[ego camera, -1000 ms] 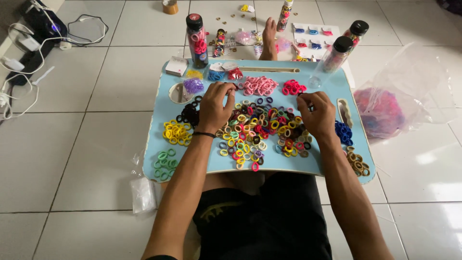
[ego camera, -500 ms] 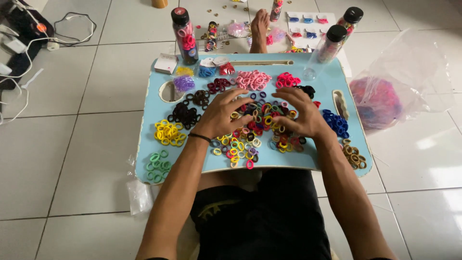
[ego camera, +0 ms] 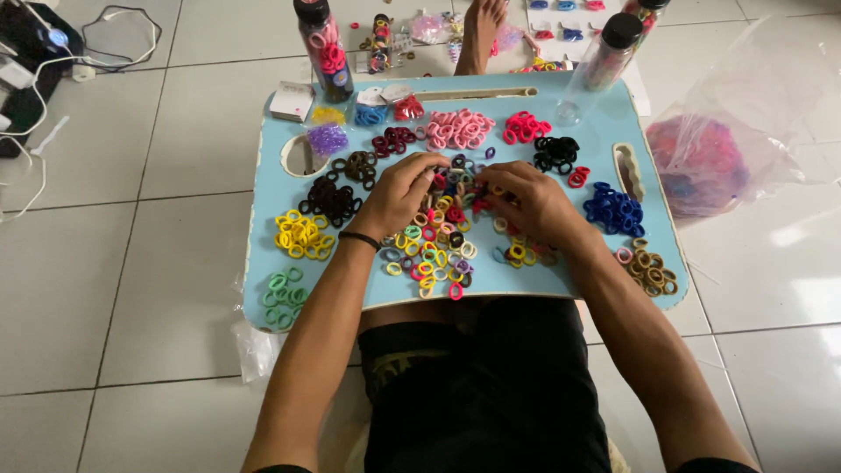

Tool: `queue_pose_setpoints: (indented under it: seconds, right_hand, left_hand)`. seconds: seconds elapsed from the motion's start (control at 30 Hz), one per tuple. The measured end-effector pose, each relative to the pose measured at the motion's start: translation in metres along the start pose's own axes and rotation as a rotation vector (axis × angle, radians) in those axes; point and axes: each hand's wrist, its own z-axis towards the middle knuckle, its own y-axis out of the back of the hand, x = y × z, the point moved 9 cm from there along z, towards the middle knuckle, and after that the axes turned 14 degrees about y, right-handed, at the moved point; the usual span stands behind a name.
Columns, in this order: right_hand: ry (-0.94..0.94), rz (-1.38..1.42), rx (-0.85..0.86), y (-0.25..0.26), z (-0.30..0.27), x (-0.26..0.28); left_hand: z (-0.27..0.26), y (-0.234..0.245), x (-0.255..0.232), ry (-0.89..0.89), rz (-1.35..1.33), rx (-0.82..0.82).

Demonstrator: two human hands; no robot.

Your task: Sorting and arranging small colorful rubber bands on a small blue table

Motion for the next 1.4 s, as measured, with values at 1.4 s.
queue_pose_setpoints:
  seconds: [1.4]
  right_hand:
    - [-0.211,0.053,-0.272,0.037,-0.009,-0.01]
  left_hand:
    - [-0.006,0.018,-0.026,-0.128,0.141,-0.147]
